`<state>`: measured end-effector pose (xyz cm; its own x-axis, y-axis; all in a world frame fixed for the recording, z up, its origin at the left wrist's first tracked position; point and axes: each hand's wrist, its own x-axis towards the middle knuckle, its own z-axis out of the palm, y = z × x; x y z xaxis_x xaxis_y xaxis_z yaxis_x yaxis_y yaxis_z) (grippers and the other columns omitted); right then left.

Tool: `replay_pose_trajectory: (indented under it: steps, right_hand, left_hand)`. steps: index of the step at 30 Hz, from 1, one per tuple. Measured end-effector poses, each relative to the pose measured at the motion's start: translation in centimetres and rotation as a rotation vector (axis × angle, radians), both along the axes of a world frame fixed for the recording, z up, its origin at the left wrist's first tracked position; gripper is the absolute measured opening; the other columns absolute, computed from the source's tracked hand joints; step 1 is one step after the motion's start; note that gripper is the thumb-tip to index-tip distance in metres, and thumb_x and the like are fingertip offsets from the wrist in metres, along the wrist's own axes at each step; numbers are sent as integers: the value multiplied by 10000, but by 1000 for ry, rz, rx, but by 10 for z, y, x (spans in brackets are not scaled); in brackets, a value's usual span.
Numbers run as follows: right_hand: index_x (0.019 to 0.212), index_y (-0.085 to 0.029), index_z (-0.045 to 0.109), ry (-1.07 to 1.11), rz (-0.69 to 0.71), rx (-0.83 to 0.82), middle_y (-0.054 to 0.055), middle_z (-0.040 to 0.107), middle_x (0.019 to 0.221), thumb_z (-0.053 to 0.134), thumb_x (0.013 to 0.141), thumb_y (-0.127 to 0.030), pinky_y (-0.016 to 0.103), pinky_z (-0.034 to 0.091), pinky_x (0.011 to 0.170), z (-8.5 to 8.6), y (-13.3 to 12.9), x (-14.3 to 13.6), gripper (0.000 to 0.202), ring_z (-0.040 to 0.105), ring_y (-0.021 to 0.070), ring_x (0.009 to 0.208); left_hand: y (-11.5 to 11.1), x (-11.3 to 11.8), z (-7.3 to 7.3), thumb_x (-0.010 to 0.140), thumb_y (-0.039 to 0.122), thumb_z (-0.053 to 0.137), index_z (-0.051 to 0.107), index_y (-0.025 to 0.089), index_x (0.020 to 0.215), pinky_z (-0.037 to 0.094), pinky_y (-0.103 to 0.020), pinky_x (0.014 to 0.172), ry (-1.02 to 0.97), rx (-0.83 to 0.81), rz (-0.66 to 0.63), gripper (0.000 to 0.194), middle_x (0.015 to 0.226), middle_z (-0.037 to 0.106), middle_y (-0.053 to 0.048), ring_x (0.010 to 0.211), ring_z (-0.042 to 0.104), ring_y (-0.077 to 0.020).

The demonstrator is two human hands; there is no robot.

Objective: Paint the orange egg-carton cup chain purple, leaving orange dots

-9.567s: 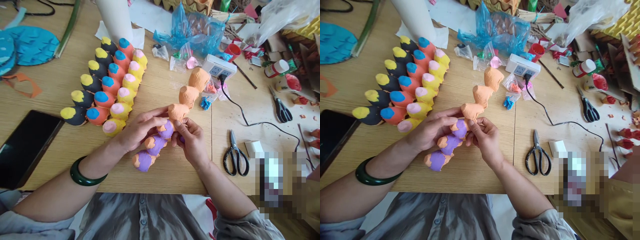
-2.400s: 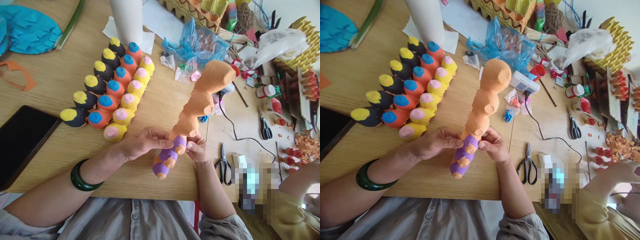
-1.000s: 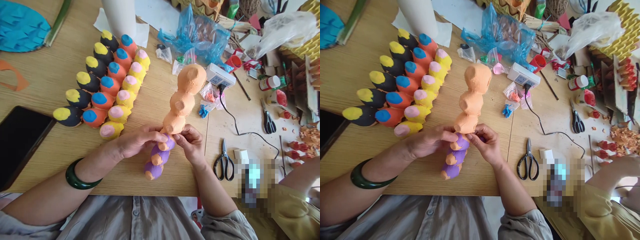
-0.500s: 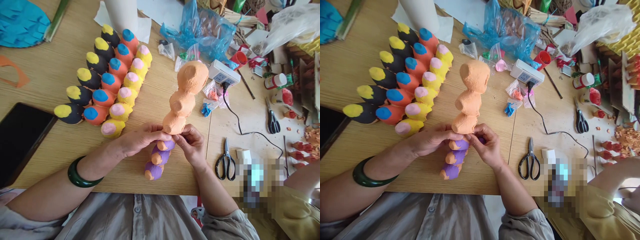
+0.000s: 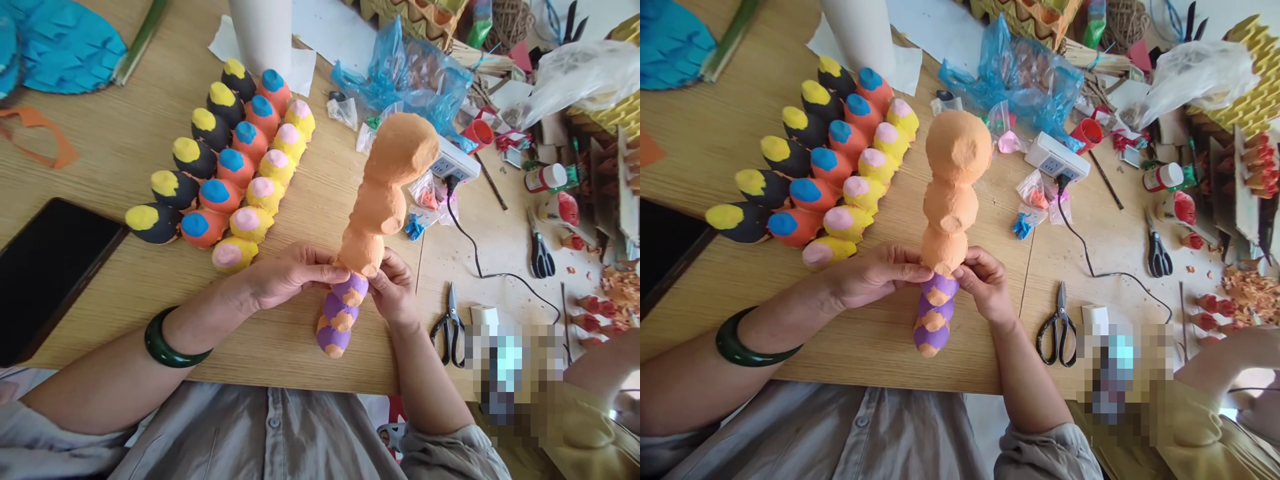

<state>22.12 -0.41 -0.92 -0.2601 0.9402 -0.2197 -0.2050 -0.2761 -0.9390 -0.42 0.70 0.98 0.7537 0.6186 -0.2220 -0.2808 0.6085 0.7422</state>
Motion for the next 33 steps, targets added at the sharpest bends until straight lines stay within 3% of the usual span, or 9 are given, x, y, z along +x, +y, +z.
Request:
replay_pose_trajectory:
  steps: [4,9,16,20,23,25,28,30,33]
  right_hand:
    - [882,-270,790,-22,-16,-63,-9,741,736,1035,697,-672,275,519,536,2,3,-1,506,580,144,574]
    - [855,-273,779,-36,-51,-49,-26,716,701,1032,704,-662,231,376,437,1,5,0,488,475,110,509]
    - [893,-270,781,-24,-13,-89,-11,739,763,1017,736,-614,260,431,490,-3,3,-1,446,536,137,569]
    - [931,-270,788,-8,-144,-70,1,706,810,922,805,-496,264,412,514,2,9,3,292,531,148,643]
    - [999,-276,798,112,-245,-86,49,750,996,785,800,-344,280,503,597,5,18,16,211,648,195,864]
    - [1024,-284,803,192,-278,-142,57,779,1104,727,700,-178,298,572,697,5,22,25,349,686,216,994]
    - [999,-295,806,259,-318,-203,30,790,1139,698,626,-33,291,627,809,2,26,32,469,708,199,1065]
    - [987,-295,801,269,-326,-212,17,795,1160,774,685,-25,286,656,907,-1,27,31,406,728,186,1125]
    - [1028,-285,791,238,-298,-172,29,802,1192,903,858,-236,301,689,951,-4,27,27,209,752,188,1147]
  left_hand:
    - [-1,1,-1,956,583,872,864,155,911,605,-371,895,21,16,36,430,934,835,-111,882,752,-243]
    - [-2,2,1,950,598,882,861,181,950,612,-346,912,-3,-14,41,418,953,841,-83,917,759,-228]
    - [0,-1,9,969,481,879,836,141,947,623,-385,888,5,-15,-24,344,941,850,-125,870,789,-261]
    - [1,0,2,958,438,884,860,147,969,593,-334,921,27,-30,69,293,974,849,-99,918,767,-226]
    - [1,1,-5,916,436,897,860,172,986,586,-306,883,37,-116,208,275,992,841,-71,933,752,-213]
    - [1,0,-7,905,472,888,839,180,958,580,-289,822,52,-199,289,301,947,823,-56,896,740,-203]
    - [1,-2,-6,939,519,838,782,182,876,556,-260,734,88,-285,305,348,876,778,-26,808,708,-172]
    - [1,-2,-5,975,485,805,762,187,856,561,-244,755,130,-280,321,323,882,764,-6,801,702,-148]
    - [2,0,-6,951,480,846,777,195,846,570,-230,758,137,-226,345,312,899,763,-10,803,699,-139]
